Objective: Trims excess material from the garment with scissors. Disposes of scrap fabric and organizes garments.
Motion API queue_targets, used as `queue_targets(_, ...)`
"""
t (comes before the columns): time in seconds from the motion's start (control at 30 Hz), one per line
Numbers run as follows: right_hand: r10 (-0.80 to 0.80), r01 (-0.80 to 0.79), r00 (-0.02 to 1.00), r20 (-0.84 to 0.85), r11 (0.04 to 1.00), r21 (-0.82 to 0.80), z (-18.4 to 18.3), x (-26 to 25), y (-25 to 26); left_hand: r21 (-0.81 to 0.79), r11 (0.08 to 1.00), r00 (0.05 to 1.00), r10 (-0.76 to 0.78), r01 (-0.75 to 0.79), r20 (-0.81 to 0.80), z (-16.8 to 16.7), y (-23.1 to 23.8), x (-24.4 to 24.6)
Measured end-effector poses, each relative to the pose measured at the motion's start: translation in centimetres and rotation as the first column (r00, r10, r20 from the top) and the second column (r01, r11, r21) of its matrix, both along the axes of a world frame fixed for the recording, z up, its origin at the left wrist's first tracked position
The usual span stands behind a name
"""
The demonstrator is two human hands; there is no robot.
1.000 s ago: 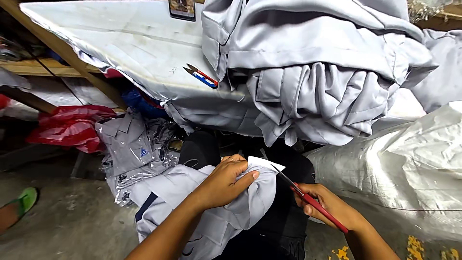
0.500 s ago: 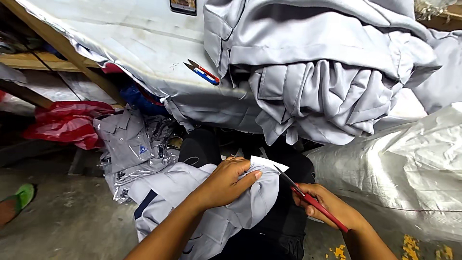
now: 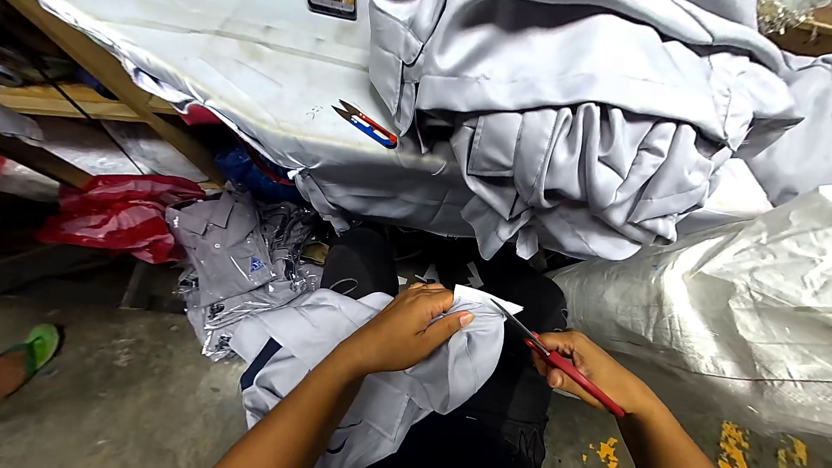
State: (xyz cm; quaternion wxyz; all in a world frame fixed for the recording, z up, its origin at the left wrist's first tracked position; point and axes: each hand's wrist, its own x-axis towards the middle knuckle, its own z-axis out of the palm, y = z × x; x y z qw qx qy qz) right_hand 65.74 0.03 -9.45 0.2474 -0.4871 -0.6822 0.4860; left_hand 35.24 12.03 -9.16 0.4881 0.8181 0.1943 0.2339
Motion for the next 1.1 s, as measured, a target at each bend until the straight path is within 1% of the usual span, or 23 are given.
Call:
queue_targets(0.17, 0.044, -0.044, 0.997, 0.061, 0.999, 0.000, 0.4, 0.8, -0.4, 0.032, 0.991, 0.991, -0.130, 0.132, -0.043, 0.5, 0.8, -0.1)
queue_targets(0.37, 0.014, -0.013, 1.000, 0.020, 0.999, -0.037, 0.2, 1.0, -1.0, 0.012, 0.975, 0.973, -0.221, 0.222, -0.066, 0.3, 1.5, 0.2)
queue_targets(0.53, 0.104, -0.103, 0.993, 0.063, 0.994, -0.020, 0.3, 0.7, -0.8, 0.050, 0.936, 0.937, -0.344, 0.347, -0.055, 0.0, 2.0, 0.5)
queue_targets(0.6, 0.104, -0.102, 0.993, 0.062, 0.994, -0.025, 0.2, 0.5, -0.7, 0.056, 0.931, 0.932, -0.358, 0.361, -0.066, 0.1, 2.2, 0.6)
queue_targets(0.73, 0.043, -0.044, 0.999, -0.017, 0.998, -0.037, -0.4, 0.1, -0.8, 0.020, 0.930, 0.928, -0.365, 0.367, -0.074, 0.2, 2.5, 0.4)
queue_targets(0.87, 0.076, -0.081, 0.995, -0.066, 0.994, -0.068, -0.7, -0.1, -0.7, 0.005, 0.918, 0.917, -0.395, 0.395, -0.059, 0.1, 2.6, 0.5)
queue_targets(0.97, 0.092, -0.095, 0.994, -0.065, 0.994, -0.057, -0.9, -0.7, -0.7, 0.008, 0.905, 0.903, -0.424, 0.426, -0.072, 0.1, 2.6, 0.8)
queue_targets(1.1, 0.056, -0.058, 0.997, -0.057, 0.997, -0.040, -1.3, -0.8, -0.5, 0.019, 0.899, 0.896, -0.435, 0.438, -0.092, 0.1, 2.8, 0.6)
